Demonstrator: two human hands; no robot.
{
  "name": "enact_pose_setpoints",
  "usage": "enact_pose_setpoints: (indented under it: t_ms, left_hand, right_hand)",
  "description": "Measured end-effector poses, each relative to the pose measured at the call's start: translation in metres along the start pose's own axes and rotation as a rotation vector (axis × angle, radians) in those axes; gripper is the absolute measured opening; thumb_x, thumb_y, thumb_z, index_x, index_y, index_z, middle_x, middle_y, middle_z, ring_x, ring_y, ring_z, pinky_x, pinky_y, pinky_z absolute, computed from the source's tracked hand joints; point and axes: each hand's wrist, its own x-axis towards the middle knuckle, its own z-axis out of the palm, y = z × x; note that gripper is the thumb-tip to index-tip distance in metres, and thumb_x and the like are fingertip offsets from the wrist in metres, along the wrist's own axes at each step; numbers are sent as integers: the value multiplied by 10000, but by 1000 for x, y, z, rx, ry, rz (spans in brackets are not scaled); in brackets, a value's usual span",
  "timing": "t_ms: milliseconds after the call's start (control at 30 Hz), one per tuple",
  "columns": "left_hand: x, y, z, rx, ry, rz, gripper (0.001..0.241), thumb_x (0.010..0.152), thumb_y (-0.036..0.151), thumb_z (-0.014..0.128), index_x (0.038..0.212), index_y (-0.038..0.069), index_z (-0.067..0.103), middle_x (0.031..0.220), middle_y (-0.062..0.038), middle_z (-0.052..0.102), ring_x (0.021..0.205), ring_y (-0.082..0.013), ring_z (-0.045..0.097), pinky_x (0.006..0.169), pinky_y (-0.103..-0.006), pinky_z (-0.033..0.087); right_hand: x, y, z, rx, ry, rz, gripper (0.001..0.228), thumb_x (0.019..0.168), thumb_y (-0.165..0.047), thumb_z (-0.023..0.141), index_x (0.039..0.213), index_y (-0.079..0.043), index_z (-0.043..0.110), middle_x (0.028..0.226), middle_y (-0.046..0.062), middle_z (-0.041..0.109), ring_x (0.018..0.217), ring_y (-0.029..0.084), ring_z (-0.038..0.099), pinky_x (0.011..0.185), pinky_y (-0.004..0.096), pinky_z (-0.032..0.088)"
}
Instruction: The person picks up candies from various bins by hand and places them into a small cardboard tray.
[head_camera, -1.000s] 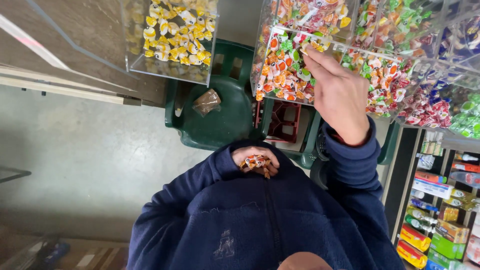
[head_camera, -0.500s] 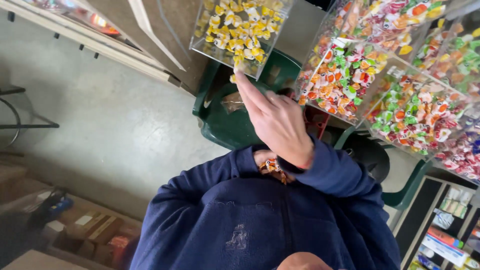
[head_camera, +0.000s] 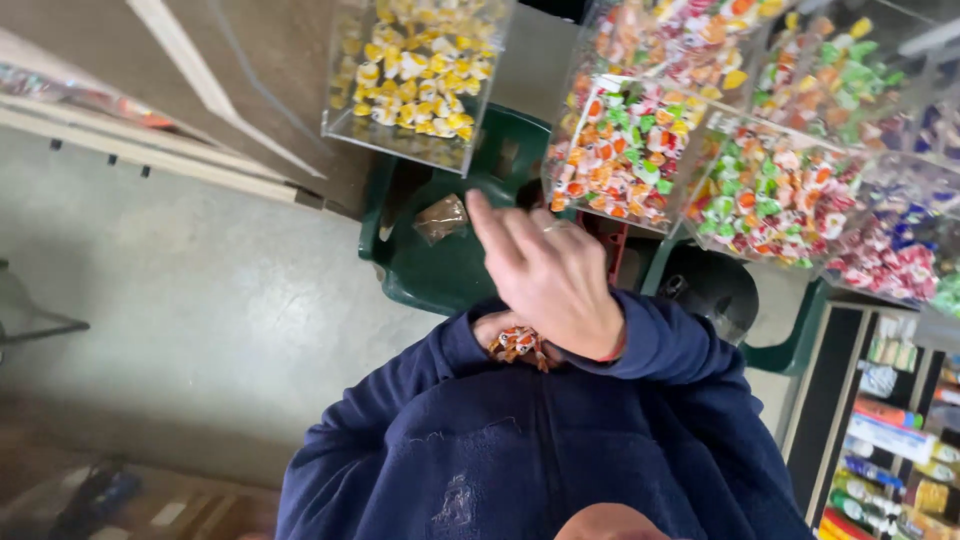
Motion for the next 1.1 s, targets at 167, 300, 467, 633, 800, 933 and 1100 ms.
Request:
enact_pose_setpoints:
  t_ms: [167,300,467,633,800,933,1100]
  left_hand:
    - [10,26,19,122,-125,-82,596,1074,423,432,1348,-86,581,1256,-217,679,1199,-291,658,1076,-439,515]
    - [18,24,19,109,-97,-160,597,1054,429,438,1335,-81,569,1259,-207,671,1188,-288,661,1061,-446,521]
    - [15,29,26,91,-112,-150,603,1062,434,440,1341,-82,576,1247,-222,677,1177,-291,666,1062,-437,519]
    - [14,29,22,91,-95,-161,603,1061,436,436,1340,-78,583,1249,-221,677,1178,-286,667,1064,-436,520]
    - [13,27,20,84,-86,-152,599,1064,434,436,1347,-73,583,1255,-221,679,1182,-286,667,1071,-431,514]
    - [17,26,16,100,-98,-147,603,1058,439,434,1350,-67,581,1253,-217,680,1178,-286,668,1063,-431,517]
    - [16,25,17,130,-118,-131,618,1045,438,439,1353,-78,583,1260,-221,682,1173,-291,669,1060,-422,516]
  right_hand:
    - [-34,74,-8,-290,-22,312,235,898,-93,688,1131,-61,692,958,76,648,699,226,643,581,364,505]
    - [-48,118,10,-518,-64,340,118,898,-54,668,1003,-14,703,1256,145,729,689,188,656,547,318,518]
    - [-58,130,24,-543,-75,308,141,954,-86,680,1043,11,731,1246,124,710,728,173,668,558,318,521]
    - [-56,119,1,-504,-87,297,249,920,-70,683,1139,29,745,1255,104,711,695,171,655,568,312,524]
    - [-62,100,-31,-354,-47,316,346,913,-4,681,1255,-9,738,1327,54,704,744,194,682,627,322,531]
    - [-63,84,-55,-257,-19,311,428,886,25,661,1300,-51,734,1365,24,694,844,212,721,685,326,547]
    - [-60,81,-53,-255,-34,331,399,898,7,676,1275,-86,767,1352,7,713,721,241,683,656,342,543]
